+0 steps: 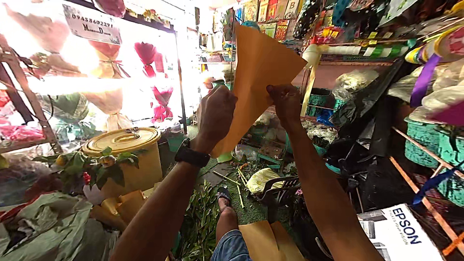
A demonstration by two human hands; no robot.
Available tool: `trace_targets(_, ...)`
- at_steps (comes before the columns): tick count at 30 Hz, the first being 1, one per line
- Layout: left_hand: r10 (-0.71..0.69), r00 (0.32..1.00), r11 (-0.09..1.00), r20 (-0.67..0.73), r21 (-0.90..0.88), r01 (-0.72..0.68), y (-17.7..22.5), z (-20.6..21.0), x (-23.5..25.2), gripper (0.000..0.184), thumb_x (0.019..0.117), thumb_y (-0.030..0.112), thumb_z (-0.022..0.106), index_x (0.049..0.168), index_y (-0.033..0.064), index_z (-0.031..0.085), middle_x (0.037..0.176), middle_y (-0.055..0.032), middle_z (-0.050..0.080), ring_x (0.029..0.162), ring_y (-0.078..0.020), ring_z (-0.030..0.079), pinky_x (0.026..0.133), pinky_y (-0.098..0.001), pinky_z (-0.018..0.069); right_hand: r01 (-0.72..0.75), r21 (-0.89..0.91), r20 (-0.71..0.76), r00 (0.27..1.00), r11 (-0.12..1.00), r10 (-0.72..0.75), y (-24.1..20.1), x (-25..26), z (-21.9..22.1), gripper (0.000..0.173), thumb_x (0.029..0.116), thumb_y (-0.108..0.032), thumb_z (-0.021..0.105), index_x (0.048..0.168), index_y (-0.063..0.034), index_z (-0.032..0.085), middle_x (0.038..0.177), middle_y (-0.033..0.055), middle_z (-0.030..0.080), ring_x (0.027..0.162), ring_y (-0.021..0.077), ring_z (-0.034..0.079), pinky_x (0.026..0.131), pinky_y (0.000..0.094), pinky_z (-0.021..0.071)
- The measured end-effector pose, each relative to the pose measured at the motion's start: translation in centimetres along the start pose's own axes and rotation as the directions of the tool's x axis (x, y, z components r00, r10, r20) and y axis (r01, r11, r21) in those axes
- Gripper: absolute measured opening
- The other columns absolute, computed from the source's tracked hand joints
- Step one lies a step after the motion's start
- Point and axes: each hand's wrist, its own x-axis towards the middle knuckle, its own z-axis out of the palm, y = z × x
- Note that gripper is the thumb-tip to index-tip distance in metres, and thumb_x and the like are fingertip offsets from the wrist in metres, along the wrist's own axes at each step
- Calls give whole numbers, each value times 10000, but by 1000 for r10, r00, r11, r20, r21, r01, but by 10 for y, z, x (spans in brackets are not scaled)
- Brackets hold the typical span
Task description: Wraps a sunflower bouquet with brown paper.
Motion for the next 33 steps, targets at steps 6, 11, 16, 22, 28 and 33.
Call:
trace_targets(6, 47, 998, 999, -34, 10, -47, 7, -1, 0, 201, 1043, 261, 594, 1064, 68, 647, 1038, -128, 663, 827, -264, 651, 700, -483, 547, 145, 126, -39, 989, 981, -141, -16, 4, -10, 253, 968, -218, 714, 1130, -28, 671, 981, 64, 724, 897, 162, 713, 824, 378, 620)
trace_targets(11, 163, 979, 983, 120, -106, -151, 35, -16, 14, 174, 1030, 256, 606, 973, 95, 638, 928, -67, 654, 735, -178, 642, 607, -375, 541, 323, 196, 103, 932, 926, -347, -51, 2, 9, 239, 959, -146, 717, 1144, -5, 665, 1011, 55, 741, 940, 140, 728, 863, 362, 632)
trace_targets(16, 153, 982, 973, 114, -190, -130, 27, -27, 42, 102, 971, 193, 634, 998, 101, 670, 878, 10, 669, 798, -42, 643, 710, -247, 546, 284, 374, 318, 855, 883, -409, -66, 10, 27, 185, 968, -71, 665, 1139, -8, 631, 997, 32, 728, 928, 115, 716, 861, 341, 624)
trace_targets(22, 125, 983, 828, 138, -561, -26, 14, -44, 37, 218, 937, 5, 642, 1155, 1, 629, 1000, -52, 733, 921, -112, 725, 830, -309, 631, -174, 587, 497, 848, 791, -182, -74, -6, 53, 136, 1041, -77, 527, 1175, -95, 545, 976, 9, 724, 874, 120, 729, 802, 331, 636)
trace_targets(28, -40, 948, 870, 314, -455, 188, 4, -62, 26, 191, 920, 7, 627, 1110, 29, 626, 947, -43, 726, 853, -101, 720, 756, -293, 625, -300, 521, 623, 774, 799, -116, -69, -23, 69, 247, 1067, -129, 470, 1305, -80, 516, 1033, 28, 707, 925, 125, 713, 850, 345, 620)
trace_targets(33, -109, 903, 876, 416, -389, 285, -11, -62, 17, 113, 919, 20, 638, 1029, 41, 647, 870, -45, 708, 780, -111, 699, 695, -298, 605, -311, 473, 664, 741, 824, -102, -75, -34, 84, 317, 1068, -279, 532, 1332, -106, 506, 1085, 21, 709, 985, 128, 712, 882, 347, 622)
